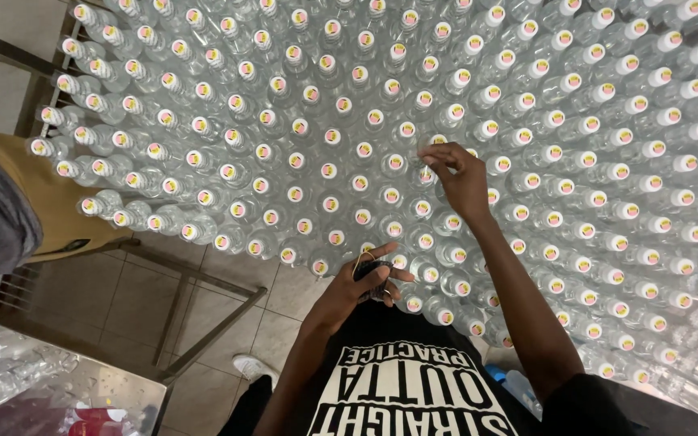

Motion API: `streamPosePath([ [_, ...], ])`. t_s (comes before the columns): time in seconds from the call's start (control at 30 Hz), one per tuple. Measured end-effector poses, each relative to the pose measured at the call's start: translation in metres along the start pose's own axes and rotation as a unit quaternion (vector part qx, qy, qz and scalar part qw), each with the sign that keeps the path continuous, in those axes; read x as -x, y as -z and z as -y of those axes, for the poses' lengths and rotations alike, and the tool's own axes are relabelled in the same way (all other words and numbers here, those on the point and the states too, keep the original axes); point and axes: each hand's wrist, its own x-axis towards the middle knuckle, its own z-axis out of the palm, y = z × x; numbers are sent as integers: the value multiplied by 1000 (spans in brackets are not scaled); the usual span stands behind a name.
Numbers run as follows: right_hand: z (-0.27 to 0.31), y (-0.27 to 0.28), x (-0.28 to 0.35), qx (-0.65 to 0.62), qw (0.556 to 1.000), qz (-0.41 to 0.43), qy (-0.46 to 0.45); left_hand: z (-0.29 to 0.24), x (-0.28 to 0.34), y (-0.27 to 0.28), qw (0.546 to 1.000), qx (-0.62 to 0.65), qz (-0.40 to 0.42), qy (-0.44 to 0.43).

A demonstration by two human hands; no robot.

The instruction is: Inspecting water bottle caps by touching them one by one in a large grid

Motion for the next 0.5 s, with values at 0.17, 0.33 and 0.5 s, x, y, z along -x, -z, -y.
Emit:
streamPosePath([
  [0.17, 19, 14, 12, 4, 999, 27, -16, -1, 0, -1, 1000, -3, -2, -4],
  [0.33, 15, 25, 19, 86, 993, 86, 7, -6, 1, -6, 1000, -9, -5, -12],
  [0.5, 19, 27, 20, 109, 987, 101, 59, 1, -2, 0, 1000, -5, -7, -14],
])
